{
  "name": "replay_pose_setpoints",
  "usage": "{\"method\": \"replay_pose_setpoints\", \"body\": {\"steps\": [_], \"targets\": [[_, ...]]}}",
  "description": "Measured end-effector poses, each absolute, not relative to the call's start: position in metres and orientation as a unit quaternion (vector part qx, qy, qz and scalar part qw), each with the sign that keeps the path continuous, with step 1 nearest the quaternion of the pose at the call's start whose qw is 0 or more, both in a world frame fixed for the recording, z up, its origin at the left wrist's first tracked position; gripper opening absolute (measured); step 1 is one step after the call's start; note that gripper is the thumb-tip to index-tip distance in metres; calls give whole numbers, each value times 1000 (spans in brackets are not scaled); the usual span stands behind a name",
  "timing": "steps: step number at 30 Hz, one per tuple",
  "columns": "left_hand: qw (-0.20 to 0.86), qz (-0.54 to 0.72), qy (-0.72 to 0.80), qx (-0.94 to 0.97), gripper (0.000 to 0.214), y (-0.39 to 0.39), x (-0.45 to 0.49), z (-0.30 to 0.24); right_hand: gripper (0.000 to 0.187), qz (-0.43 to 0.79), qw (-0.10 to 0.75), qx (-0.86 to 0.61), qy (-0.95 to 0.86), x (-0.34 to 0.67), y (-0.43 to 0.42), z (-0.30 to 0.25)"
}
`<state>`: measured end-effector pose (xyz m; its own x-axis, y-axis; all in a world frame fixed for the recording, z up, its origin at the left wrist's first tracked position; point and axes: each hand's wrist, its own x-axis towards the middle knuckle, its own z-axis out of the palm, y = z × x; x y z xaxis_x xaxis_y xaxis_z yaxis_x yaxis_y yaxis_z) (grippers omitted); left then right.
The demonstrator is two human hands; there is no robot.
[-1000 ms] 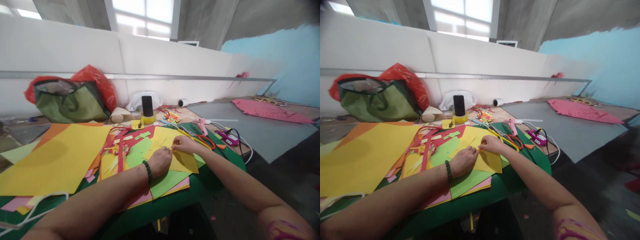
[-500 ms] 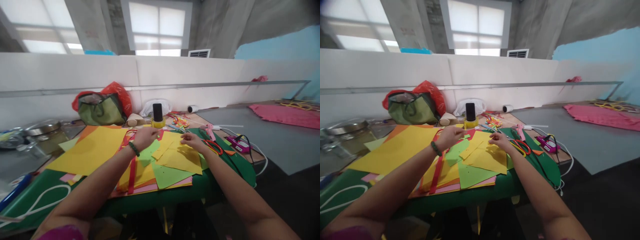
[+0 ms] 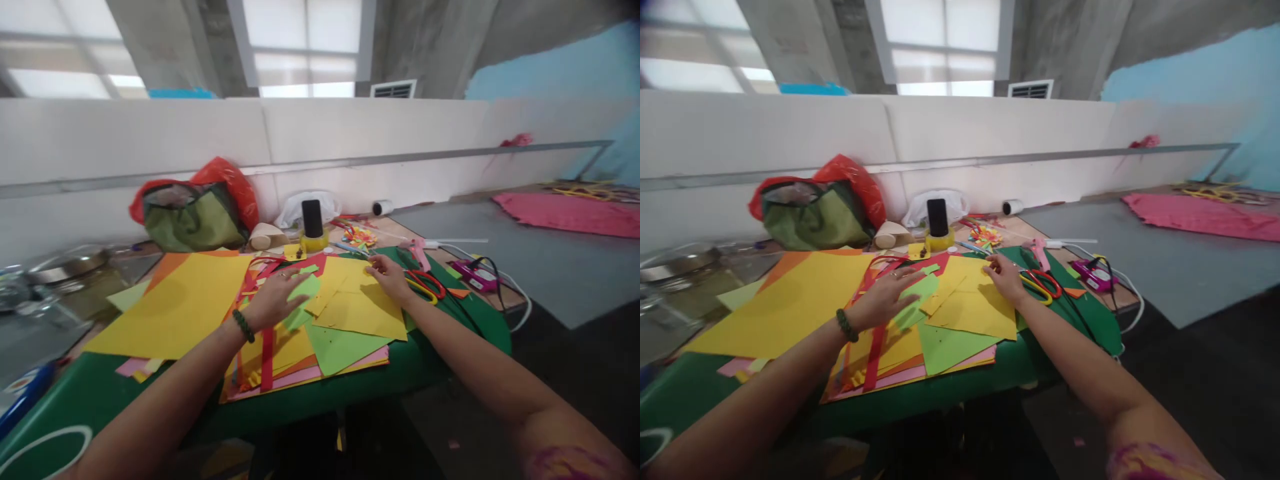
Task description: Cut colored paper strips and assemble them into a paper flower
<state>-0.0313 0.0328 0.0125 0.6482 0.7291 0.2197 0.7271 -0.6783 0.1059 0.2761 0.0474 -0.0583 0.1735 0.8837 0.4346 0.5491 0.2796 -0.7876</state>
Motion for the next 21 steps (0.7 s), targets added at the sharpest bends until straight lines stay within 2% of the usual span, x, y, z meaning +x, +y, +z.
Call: {"method": "replay_pose_setpoints", "body": {"steps": [2, 5, 16, 21], "targets": [[10, 94, 326, 941, 50, 28, -23, -2, 37, 162, 493, -582, -626, 274, 47, -61], [30, 32, 295, 955, 48, 25, -19, -18, 36, 157, 487, -588, -626, 270, 45, -62], [41, 58, 295, 953, 33, 18, -21, -18, 40, 139, 510, -584, -616, 267, 42, -60], [88, 192, 472, 856, 31, 55, -46, -3, 45, 130, 537, -581, -597, 272, 42, -57]]}}
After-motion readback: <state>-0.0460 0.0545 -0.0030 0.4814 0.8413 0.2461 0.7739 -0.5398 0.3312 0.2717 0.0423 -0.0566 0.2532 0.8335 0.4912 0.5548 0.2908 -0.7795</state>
